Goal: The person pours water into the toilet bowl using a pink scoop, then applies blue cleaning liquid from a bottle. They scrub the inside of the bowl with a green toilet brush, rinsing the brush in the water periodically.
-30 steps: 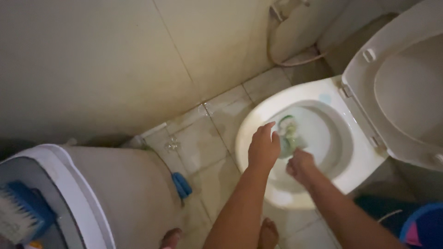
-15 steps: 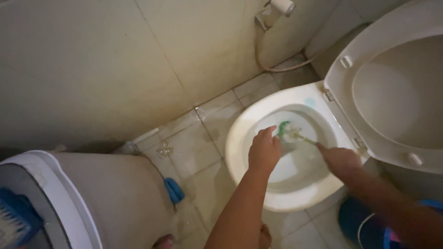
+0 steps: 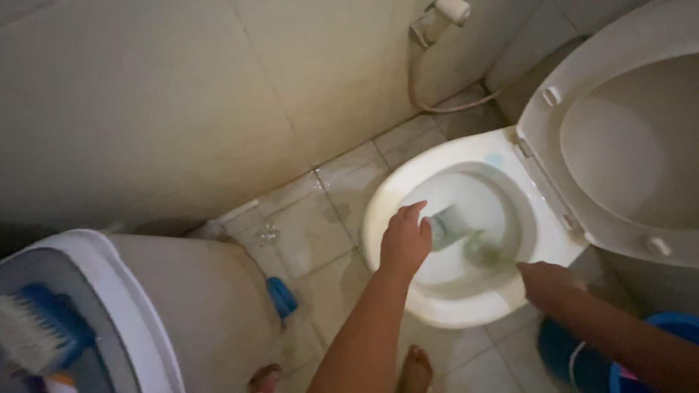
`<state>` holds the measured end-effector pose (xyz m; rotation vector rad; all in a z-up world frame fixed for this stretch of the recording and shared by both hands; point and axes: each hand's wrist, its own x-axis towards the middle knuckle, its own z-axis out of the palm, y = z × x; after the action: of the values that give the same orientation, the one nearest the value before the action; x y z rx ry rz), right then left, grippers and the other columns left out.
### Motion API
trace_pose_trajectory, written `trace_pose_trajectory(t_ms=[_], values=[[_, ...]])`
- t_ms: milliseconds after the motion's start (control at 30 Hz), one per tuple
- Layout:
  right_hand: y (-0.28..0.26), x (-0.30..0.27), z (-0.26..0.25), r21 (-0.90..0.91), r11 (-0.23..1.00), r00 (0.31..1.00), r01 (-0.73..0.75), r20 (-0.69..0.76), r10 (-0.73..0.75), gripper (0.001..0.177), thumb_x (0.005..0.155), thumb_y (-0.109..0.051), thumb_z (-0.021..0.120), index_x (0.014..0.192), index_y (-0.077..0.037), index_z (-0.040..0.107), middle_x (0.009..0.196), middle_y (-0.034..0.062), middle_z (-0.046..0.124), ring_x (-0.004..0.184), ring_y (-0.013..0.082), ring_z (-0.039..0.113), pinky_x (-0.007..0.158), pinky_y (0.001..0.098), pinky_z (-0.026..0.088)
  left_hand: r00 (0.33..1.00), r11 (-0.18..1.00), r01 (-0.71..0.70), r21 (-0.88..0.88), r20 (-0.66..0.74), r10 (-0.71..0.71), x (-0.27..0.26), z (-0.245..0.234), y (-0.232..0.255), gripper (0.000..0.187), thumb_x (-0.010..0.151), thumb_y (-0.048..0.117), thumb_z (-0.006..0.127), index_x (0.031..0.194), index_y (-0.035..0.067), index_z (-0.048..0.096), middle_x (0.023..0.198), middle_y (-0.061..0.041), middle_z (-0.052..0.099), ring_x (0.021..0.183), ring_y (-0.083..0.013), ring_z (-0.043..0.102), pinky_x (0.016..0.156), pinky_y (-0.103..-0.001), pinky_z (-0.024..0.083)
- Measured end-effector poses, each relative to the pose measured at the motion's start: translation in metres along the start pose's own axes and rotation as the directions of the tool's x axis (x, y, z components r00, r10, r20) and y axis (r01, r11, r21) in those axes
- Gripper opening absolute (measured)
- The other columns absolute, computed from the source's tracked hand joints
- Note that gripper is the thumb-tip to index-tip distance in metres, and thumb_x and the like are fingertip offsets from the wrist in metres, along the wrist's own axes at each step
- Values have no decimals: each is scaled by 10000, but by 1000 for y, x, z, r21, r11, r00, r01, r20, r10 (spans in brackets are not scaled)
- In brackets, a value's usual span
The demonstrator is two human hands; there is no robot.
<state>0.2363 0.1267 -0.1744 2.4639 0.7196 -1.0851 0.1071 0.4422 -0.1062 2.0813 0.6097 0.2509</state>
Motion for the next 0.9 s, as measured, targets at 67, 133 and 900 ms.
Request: trace_pose_trajectory(t_ms=[67,133,900], values=[[-8,15,20,123,982,990,142,-22,-140,443,826,-134,659,1266,-176,693,1179,125,736,1117,300,694,993,435,542,1000,1000,-9,-2,6,9,2,-8,-2,365,974,223,582,1325,133,630,1281,-139,648,1187,-361,591,996,-478,481],[-27,35,47,124,943,951,308,-10,-310,381,842,-129,630,1214,-129,713,1129,148,748,1069,314,713,966,421,563,1000,1000,-14,-14,-8,14,0,-10,2,359,971,220,581,1314,128,633,1275,-140,651,1182,-362,592,992,-480,479],[-38,7,75,-341,939,984,33,-154,-90,483,1003,-209,475,1467,-77,444,1222,134,694,1031,271,735,834,428,619,999,999,-34,-27,34,34,-8,-6,3,361,970,193,549,1309,104,639,1301,-157,648,1205,-378,585,1018,-477,478]])
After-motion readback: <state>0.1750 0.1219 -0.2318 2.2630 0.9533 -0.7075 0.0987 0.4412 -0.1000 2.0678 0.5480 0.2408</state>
